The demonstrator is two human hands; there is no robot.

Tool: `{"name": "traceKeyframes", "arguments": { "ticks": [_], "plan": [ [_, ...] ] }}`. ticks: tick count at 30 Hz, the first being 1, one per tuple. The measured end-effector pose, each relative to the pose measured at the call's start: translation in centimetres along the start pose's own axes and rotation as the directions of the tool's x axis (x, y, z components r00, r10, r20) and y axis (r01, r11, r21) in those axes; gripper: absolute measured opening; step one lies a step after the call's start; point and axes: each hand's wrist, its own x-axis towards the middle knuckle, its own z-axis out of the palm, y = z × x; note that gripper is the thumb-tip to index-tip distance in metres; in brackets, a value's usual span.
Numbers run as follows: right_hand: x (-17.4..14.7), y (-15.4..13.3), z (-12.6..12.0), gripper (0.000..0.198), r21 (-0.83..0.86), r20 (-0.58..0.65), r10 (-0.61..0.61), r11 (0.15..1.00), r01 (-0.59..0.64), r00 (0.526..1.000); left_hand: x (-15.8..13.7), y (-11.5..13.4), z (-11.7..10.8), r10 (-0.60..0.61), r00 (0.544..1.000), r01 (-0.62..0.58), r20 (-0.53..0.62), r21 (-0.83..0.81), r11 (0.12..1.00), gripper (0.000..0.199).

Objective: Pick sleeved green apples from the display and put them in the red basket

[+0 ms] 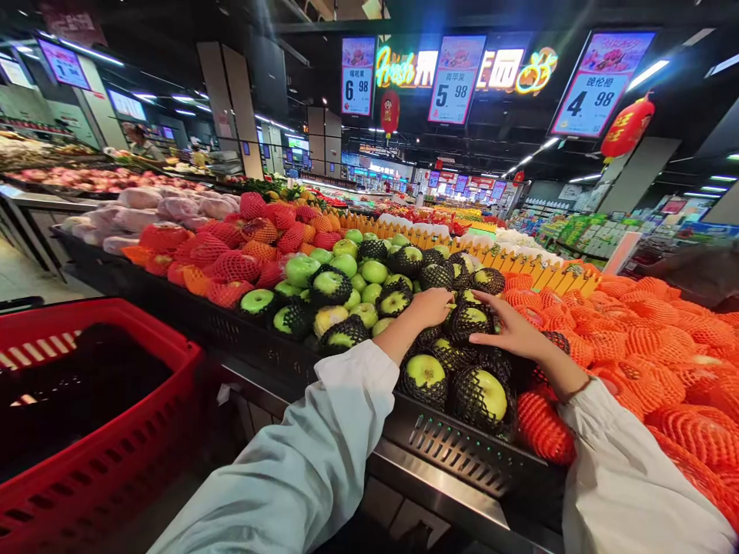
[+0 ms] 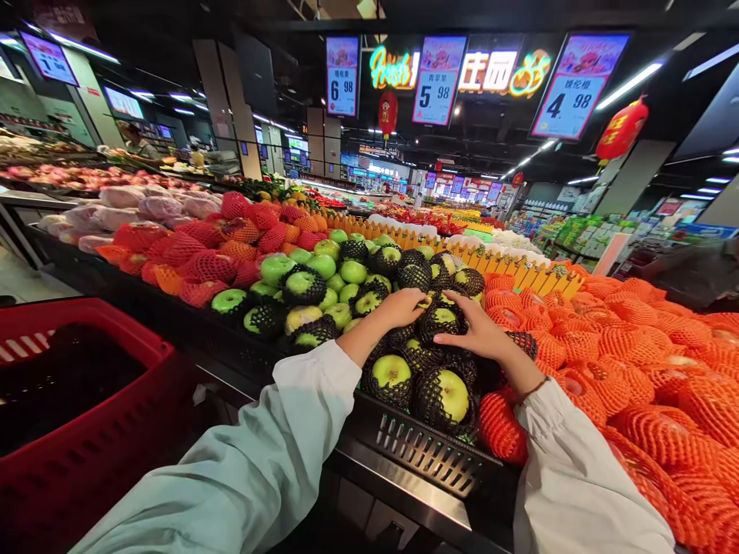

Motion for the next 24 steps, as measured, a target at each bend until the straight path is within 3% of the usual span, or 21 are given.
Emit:
{"name": "traceKeyframes", "arguments": {
  "ticks": [4,9,13,16,18,21,24],
  "plan": [
    [0.4,2.0,0.7,0.095,-0.022,0.05,0.001,1.0,0.0,0.999,0.3,0.1,0.5,0.056,0.995,-0.058,0.081,0.021,0.998,0.031],
    [0.6,2.5,0.8,0.085,-0.019,0.113,0.06,0.998,-0.058,0.992,0.4,0.1,0.7,0.067,0.987,-0.077,0.145,0.061,0.995,0.034],
    [0.5,1.1,0.2,0.072,-0.089,0.028,0.012,0.996,-0.009,1.0,0.3,-0.1,0.8,-0.011,0.993,0.004,0.114,0.063,0.998,0.036],
    [0.2,0.4,-0.3,0.069,-0.087,-0.13,0.034,0.995,-0.045,0.991,0.4,-0.3,1.1,-0.045,0.993,0.039,0.107,0.055,0.998,0.039],
    [0.1,0.3,-0.6,0.069,-0.083,-0.307,0.081,0.99,-0.112,0.948,0.6,-0.3,1.5,-0.04,0.993,0.034,0.115,0.056,0.998,0.043],
    [0.0,0.5,-0.8,0.069,-0.042,-0.548,0.13,0.982,-0.182,0.826,0.8,-0.2,2.1,-0.042,0.988,0.034,0.145,0.056,0.998,0.057],
    [0.0,0.7,-0.9,0.066,0.022,-0.67,0.165,0.979,-0.202,0.724,0.9,0.2,2.7,-0.081,0.978,0.073,0.193,0.05,0.996,0.074]
  ]
}}
